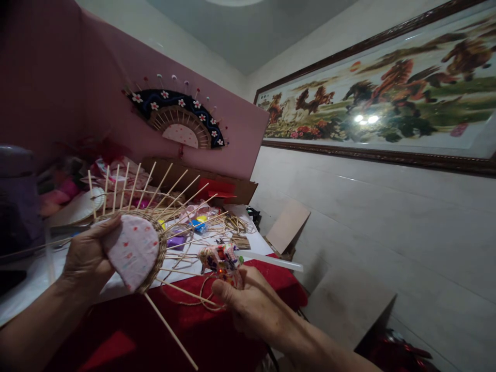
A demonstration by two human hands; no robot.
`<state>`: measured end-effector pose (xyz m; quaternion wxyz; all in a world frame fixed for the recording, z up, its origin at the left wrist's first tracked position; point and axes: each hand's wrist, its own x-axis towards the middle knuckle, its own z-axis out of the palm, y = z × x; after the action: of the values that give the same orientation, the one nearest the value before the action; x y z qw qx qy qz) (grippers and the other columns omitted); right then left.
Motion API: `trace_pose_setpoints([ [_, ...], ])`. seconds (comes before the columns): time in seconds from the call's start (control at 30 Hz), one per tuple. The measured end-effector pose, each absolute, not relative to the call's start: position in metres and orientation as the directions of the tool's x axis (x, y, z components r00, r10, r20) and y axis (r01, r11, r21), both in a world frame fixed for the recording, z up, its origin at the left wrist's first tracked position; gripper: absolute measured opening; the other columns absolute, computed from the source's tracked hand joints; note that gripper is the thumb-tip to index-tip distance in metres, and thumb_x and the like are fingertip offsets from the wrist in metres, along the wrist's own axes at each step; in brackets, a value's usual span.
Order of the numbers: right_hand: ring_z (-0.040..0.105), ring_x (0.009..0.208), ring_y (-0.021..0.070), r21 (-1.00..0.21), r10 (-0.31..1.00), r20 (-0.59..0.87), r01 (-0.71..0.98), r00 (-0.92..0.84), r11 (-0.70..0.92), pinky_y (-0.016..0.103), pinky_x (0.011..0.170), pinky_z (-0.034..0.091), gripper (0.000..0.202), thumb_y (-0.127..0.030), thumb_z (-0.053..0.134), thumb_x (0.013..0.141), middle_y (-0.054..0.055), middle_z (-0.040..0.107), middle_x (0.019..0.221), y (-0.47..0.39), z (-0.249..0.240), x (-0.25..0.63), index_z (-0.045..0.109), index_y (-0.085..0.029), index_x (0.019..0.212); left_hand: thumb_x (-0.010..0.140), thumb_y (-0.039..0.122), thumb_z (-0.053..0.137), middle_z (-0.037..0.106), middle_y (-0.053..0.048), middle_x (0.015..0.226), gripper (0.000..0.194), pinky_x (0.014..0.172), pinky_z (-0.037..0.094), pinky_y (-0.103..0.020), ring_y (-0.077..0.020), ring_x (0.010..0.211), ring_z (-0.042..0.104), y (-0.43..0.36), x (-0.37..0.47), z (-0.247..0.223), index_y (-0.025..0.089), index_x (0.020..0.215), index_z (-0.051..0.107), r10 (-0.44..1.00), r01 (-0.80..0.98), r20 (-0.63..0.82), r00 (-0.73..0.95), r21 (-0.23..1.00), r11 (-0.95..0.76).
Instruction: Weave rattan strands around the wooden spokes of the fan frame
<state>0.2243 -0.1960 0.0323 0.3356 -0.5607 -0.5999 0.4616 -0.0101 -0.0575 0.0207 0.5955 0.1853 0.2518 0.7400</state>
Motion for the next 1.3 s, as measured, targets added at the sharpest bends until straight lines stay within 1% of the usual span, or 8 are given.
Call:
trace_pose_setpoints([
  [0.23,0.022,0.032,0.0025,-0.940,0.982,-0.104,0.337,-0.160,-0.045,0.017,0.032,0.016,0.045,-0.061,0.055,0.074,-0.011,0.026,0.044,-0.195,0.026,0.228,0.053,-0.016,0.076,0.067,0.002,0.055,0.067,-0.001,0.055,0.012,0.045,0.054,-0.027,-0.0149,0.046,0.062,-0.059,-0.011,0.022,0.012,0.064,0.062,0.975,-0.798,-0.034,-0.219,0.581,-0.159],
  [0.33,0.024,0.033,0.0030,-0.940,0.983,-0.095,0.340,-0.157,-0.036,0.018,0.032,0.016,0.045,-0.061,0.056,0.074,-0.011,0.027,0.043,-0.194,0.024,0.228,0.054,-0.016,0.073,0.067,0.002,0.055,0.066,-0.001,0.054,0.012,0.043,0.053,-0.026,-0.0147,0.045,0.061,-0.060,-0.011,0.022,0.012,0.065,0.062,0.972,-0.793,-0.050,-0.228,0.589,-0.156],
  [0.5,0.023,0.033,0.0027,-0.936,0.981,-0.105,0.350,-0.161,-0.043,0.017,0.032,0.016,0.046,-0.061,0.056,0.073,-0.011,0.024,0.042,-0.195,0.029,0.226,0.053,-0.016,0.071,0.066,0.001,0.055,0.067,-0.001,0.056,0.013,0.044,0.054,-0.027,-0.0146,0.045,0.062,-0.058,-0.011,0.020,0.012,0.066,0.062,0.976,-0.790,-0.018,-0.215,0.592,-0.163],
  [0.7,0.023,0.031,0.0019,-0.933,0.980,-0.109,0.356,-0.164,-0.044,0.016,0.030,0.017,0.046,-0.061,0.055,0.074,-0.011,0.028,0.042,-0.197,0.035,0.221,0.051,-0.016,0.074,0.066,0.002,0.056,0.066,-0.001,0.055,0.012,0.044,0.053,-0.026,-0.0154,0.046,0.062,-0.058,-0.011,0.021,0.012,0.065,0.062,0.975,-0.794,-0.036,-0.217,0.588,-0.155],
  [0.87,0.023,0.030,0.0016,-0.934,0.980,-0.112,0.353,-0.162,-0.048,0.015,0.028,0.017,0.045,-0.061,0.055,0.074,-0.012,0.026,0.041,-0.196,0.032,0.222,0.046,-0.017,0.068,0.068,0.003,0.054,0.066,-0.001,0.054,0.013,0.043,0.053,-0.026,-0.0148,0.045,0.061,-0.061,-0.010,0.023,0.012,0.063,0.061,0.977,-0.796,-0.033,-0.210,0.586,-0.151],
  [1.07,0.027,0.027,0.0019,-0.936,0.990,-0.088,0.349,-0.113,-0.043,0.014,0.026,0.017,0.049,-0.059,0.054,0.076,-0.011,0.027,0.036,-0.196,0.026,0.227,0.034,-0.020,0.054,0.068,0.002,0.054,0.067,-0.001,0.055,0.012,0.043,0.053,-0.026,-0.0146,0.045,0.061,-0.060,-0.011,0.023,0.011,0.064,0.062,0.975,-0.800,-0.046,-0.215,0.581,-0.149],
  [1.2,0.026,0.026,0.0021,-0.943,0.981,-0.124,0.326,-0.151,-0.069,0.013,0.024,0.018,0.050,-0.061,0.052,0.076,-0.011,0.026,0.033,-0.198,0.028,0.224,0.038,-0.018,0.054,0.067,0.001,0.055,0.066,-0.001,0.055,0.012,0.044,0.053,-0.026,-0.0146,0.045,0.061,-0.058,-0.011,0.022,0.011,0.065,0.062,0.974,-0.797,-0.046,-0.222,0.584,-0.154],
  [1.3,0.026,0.026,0.0019,-0.952,0.980,-0.129,0.295,-0.148,-0.081,0.012,0.024,0.019,0.047,-0.060,0.056,0.074,-0.012,0.027,0.035,-0.198,0.030,0.222,0.043,-0.018,0.060,0.066,0.001,0.056,0.067,0.000,0.056,0.013,0.046,0.054,-0.028,-0.0155,0.047,0.062,-0.057,-0.011,0.020,0.012,0.067,0.063,0.973,-0.798,-0.047,-0.228,0.582,-0.158],
])
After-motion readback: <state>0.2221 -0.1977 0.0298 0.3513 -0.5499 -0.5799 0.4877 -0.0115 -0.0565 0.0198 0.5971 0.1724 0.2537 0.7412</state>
